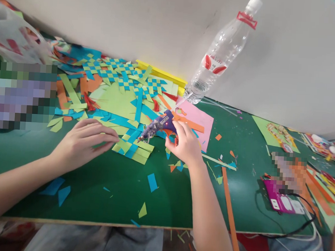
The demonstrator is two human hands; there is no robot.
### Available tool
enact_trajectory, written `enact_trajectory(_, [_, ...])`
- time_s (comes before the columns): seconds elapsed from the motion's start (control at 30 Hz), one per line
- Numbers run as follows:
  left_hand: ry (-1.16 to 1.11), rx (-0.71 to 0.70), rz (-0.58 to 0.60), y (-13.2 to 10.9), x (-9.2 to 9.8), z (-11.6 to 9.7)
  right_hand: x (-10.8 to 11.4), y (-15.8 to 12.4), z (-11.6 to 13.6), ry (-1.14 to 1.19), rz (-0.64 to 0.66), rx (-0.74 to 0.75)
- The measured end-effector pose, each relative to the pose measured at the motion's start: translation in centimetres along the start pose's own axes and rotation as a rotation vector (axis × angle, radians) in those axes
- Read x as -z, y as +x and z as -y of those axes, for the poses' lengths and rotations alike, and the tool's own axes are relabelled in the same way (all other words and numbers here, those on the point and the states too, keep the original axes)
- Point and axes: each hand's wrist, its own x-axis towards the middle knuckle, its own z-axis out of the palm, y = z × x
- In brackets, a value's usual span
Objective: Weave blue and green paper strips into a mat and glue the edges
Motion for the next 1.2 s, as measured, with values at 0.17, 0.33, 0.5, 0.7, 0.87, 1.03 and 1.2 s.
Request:
enact_trajectory(0.17, [0.004, 0.012, 0.003, -0.1, -0.1, 0.0, 0.0, 0.0, 0.6, -0.002, 0.047, 0.063])
enact_trajectory(0.33, [0.007, -0.003, 0.003, 0.0, -0.1, 0.0, -0.1, -0.1, 0.9, 0.003, 0.080, 0.068])
enact_trajectory(0.5, [0.004, -0.012, 0.009, -0.1, -0.1, 0.1, 0.0, -0.1, 1.0, -0.005, 0.103, 0.102])
enact_trajectory(0.7, [0.004, -0.015, 0.011, -0.1, -0.1, 0.0, 0.0, -0.1, 1.1, 0.004, 0.119, 0.110])
enact_trajectory(0.87, [-0.002, -0.015, 0.015, 0.0, 0.0, -0.1, 0.1, 0.0, 1.1, -0.012, 0.113, 0.150])
enact_trajectory(1.03, [0.000, -0.035, 0.007, 0.0, -0.1, 0.0, 0.2, 0.2, 1.3, -0.063, 0.067, 0.216])
enact_trajectory(1.2, [0.006, -0.034, 0.015, -0.1, -0.1, 0.0, 0.3, 0.2, 1.4, -0.098, 0.054, 0.225])
